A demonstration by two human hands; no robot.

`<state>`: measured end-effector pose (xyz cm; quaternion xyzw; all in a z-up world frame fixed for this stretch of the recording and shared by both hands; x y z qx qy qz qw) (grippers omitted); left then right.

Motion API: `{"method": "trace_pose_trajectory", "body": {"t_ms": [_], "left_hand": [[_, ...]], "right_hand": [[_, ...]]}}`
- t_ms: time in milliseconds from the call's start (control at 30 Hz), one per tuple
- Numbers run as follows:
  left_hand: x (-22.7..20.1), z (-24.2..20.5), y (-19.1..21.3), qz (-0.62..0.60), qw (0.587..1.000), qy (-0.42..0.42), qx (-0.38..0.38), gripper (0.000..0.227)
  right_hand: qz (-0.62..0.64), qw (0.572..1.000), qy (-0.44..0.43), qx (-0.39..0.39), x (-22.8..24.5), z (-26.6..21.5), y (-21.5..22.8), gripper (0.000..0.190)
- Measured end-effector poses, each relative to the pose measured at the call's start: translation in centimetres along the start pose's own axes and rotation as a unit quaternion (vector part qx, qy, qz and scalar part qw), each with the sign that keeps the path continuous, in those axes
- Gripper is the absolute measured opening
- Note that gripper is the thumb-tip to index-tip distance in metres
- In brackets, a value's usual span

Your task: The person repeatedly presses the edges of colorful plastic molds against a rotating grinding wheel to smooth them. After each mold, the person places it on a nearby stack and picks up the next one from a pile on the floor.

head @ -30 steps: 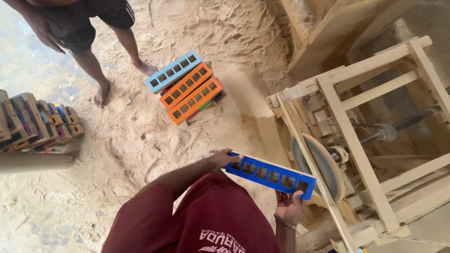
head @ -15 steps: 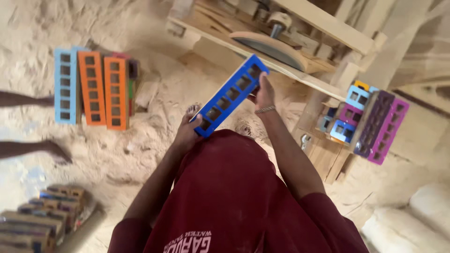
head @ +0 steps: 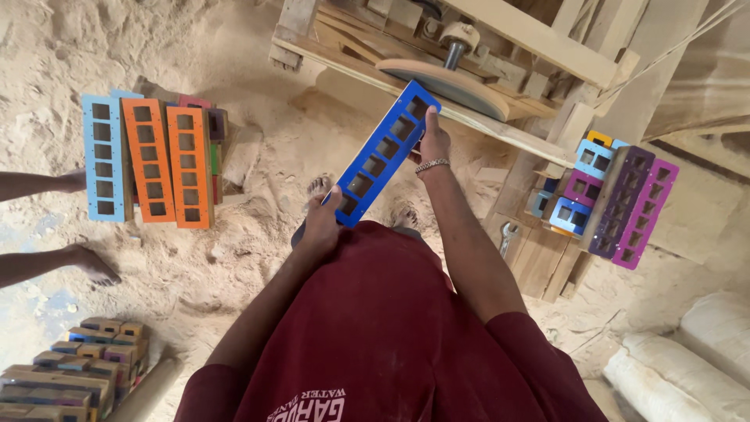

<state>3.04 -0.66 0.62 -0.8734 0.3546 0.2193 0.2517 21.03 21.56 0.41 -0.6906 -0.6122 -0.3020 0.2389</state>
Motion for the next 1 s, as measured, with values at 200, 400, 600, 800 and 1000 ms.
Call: {"method": "trace_pose_trajectory", "body": {"t_ms": [200, 400, 600, 800, 1000], "left_hand": [[-2.0, 2.2, 0.9, 0.013, 0.999, -0.021, 0.020, 0.039], [-9.4, 6.8, 4.7, 0.125, 0.989, -0.055, 0.060, 0.035], [-21.2, 12.9, 5.1, 0.409, 0.911, 0.003, 0.054, 0.047], [-22.5, 11.5, 3.6, 0.427, 0.879, -0.097, 0.187, 0.043], [-13.8, 0.5, -0.7, 0.512, 0.716, -0.399, 0.257, 0.050]], "right_hand": [[0.021, 1.000, -0.002, 0.006, 0.3, 0.5, -1.2, 0.062], [0.121, 0.992, -0.038, 0.025, -2.0, 1.0, -3.1, 0.063], [0.237, 0.969, -0.065, 0.037, -5.3, 2.0, -5.0, 0.065], [0.380, 0.914, -0.027, 0.138, -6.3, -1.4, -2.3, 0.061], [0.531, 0.792, 0.075, 0.291, -6.8, -9.4, 8.7, 0.055]]}}
Point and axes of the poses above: each hand's wrist, its own z-axis towards the middle knuckle, its own y-axis out of the back of the hand, x = y × z, the point moved 2 cm from there along z, towards the middle knuckle, and after that the axes turned 3 degrees about z, right-handed, at the moved point
